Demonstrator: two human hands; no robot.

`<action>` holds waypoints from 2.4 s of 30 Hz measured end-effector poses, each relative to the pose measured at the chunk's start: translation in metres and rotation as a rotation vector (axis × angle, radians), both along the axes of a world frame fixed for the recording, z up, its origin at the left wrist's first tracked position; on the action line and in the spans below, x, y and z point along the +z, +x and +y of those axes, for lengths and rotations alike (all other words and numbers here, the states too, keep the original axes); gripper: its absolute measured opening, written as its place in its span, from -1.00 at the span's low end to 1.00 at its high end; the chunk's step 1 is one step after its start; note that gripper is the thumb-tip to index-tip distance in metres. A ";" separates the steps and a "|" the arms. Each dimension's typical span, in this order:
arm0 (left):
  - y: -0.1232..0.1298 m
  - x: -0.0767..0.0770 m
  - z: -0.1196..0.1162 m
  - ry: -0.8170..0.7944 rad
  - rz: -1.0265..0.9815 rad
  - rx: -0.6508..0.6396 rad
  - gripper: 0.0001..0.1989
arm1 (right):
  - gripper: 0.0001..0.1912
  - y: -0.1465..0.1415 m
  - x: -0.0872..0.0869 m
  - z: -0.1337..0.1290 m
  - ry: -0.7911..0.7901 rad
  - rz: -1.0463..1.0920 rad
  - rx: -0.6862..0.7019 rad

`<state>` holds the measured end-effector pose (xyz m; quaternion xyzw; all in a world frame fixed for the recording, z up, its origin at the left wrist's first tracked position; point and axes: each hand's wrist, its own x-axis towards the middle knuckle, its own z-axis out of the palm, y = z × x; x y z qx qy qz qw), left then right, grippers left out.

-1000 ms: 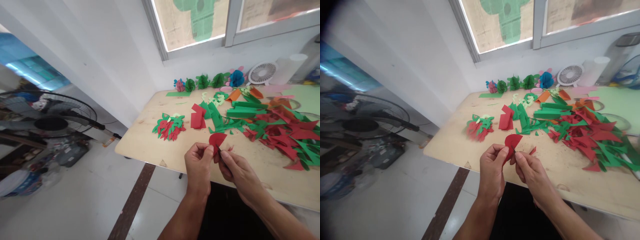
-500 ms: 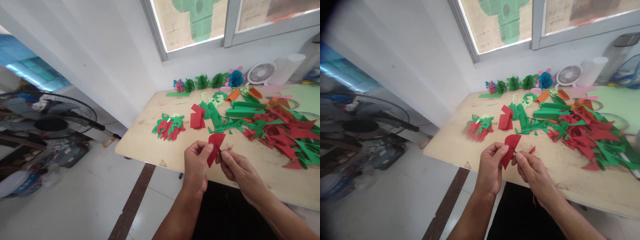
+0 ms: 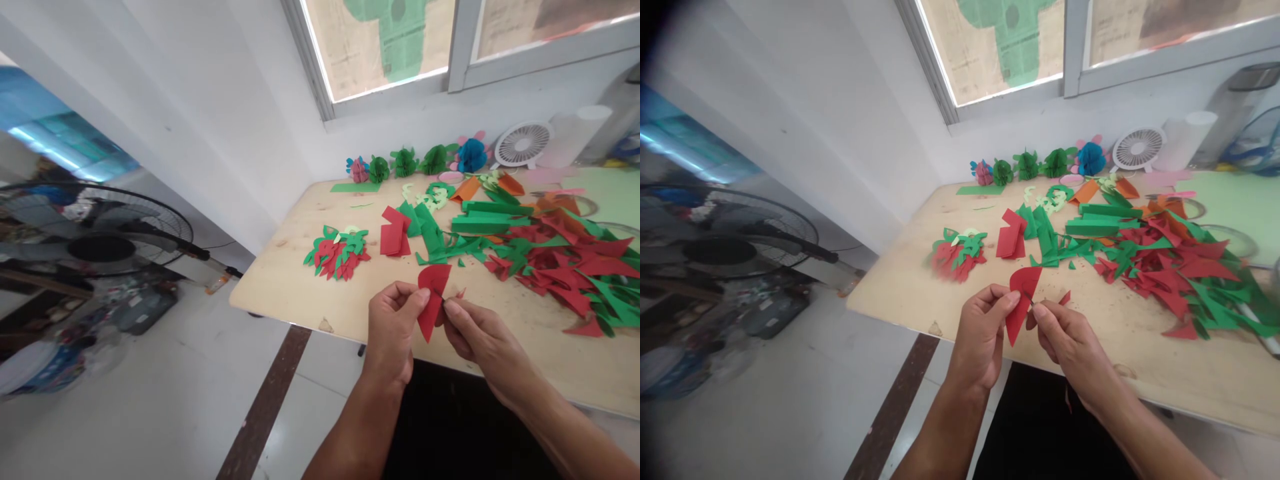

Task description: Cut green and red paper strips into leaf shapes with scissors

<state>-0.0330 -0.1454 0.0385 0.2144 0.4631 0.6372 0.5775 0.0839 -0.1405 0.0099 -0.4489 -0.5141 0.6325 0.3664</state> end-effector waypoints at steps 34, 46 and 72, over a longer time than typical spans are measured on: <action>0.003 -0.001 -0.007 -0.062 -0.206 -0.124 -0.80 | -0.55 0.006 0.004 -0.003 0.010 -0.015 0.029; 0.001 -0.001 -0.004 0.006 -0.106 -0.083 -0.86 | -0.54 0.008 0.004 0.001 -0.034 -0.023 0.049; 0.015 -0.003 -0.009 0.036 -0.045 0.054 -0.86 | -0.55 0.003 0.005 -0.001 0.010 -0.058 -0.045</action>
